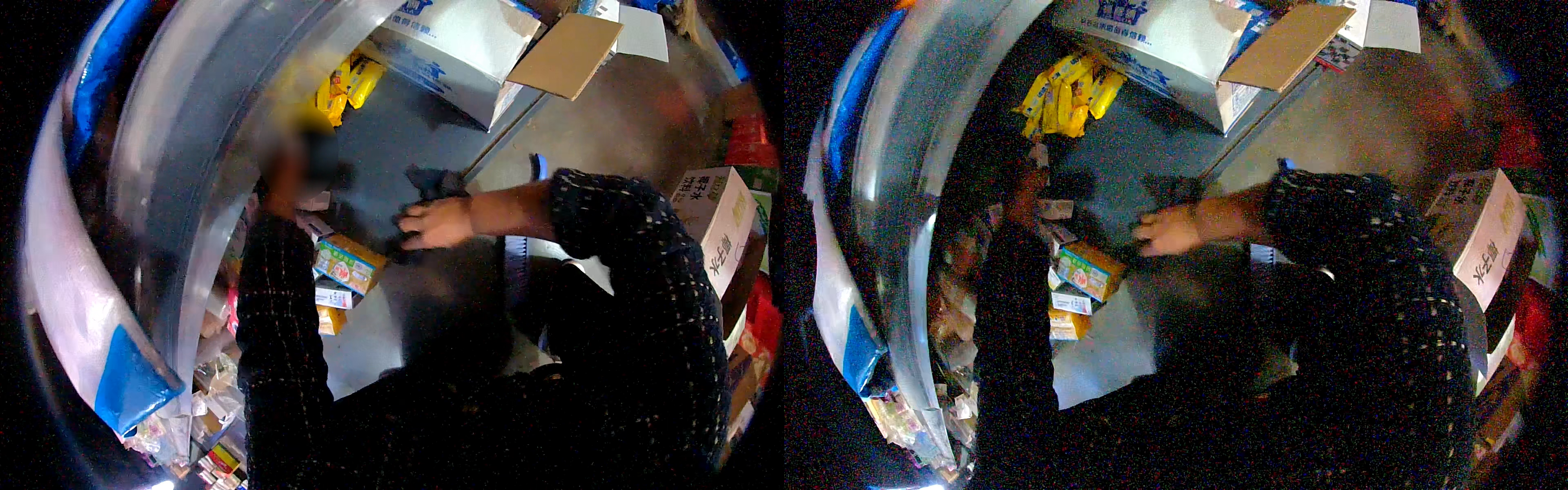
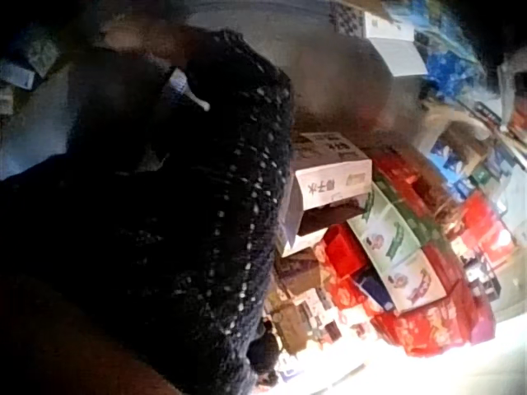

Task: The person organizes various packaged products on a low shelf and in a cardboard box by hand.

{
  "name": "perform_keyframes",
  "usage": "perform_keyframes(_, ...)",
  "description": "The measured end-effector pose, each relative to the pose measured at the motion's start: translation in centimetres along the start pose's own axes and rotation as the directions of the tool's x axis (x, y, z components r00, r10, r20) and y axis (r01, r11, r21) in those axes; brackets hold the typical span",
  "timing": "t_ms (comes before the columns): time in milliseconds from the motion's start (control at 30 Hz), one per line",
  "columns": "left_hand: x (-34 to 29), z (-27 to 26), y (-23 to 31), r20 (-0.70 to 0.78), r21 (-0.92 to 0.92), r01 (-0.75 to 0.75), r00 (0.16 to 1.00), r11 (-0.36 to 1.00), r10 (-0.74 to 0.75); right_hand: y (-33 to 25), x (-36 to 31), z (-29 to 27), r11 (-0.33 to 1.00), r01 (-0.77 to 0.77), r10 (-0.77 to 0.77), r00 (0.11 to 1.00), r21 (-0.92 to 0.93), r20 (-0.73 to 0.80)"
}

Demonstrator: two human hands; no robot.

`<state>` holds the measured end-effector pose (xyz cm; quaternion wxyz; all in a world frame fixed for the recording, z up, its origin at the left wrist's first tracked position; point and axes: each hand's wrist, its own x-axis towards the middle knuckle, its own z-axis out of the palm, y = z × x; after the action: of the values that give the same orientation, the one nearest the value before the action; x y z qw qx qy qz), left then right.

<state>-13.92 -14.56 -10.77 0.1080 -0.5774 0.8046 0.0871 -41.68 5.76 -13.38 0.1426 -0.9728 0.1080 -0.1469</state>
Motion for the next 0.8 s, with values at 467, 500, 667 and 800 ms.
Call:
perform_keyframes(467, -18.9, -6.8, 8.7, -0.387, 0.237, -0.15, 0.892, 0.96, 0.235, 4.8, 7.1, -7.9, 0.774, -0.62, 0.588, 0.779, -0.128, -0.218)
perform_keyframes(500, -21.1, -7.5, 8.3, -0.469, 0.251, -0.067, 0.864, 0.966, 0.182, 4.8, 9.3, -7.6, 0.783, -0.618, 0.589, 0.773, -0.068, -0.237)
perform_keyframes(667, -22.5, -4.4, -0.9, -0.622, -0.061, 0.015, 0.782, 0.998, -0.05, 8.6, 17.6, -3.7, 0.673, -0.717, 0.731, 0.682, -0.182, 0.016)
perform_keyframes(800, -18.8, -0.9, -5.3, -0.635, -0.125, 0.003, 0.768, 0.992, -0.083, 8.7, 17.5, 0.1, 0.723, -0.69, 0.689, 0.72, 0.018, -0.086)
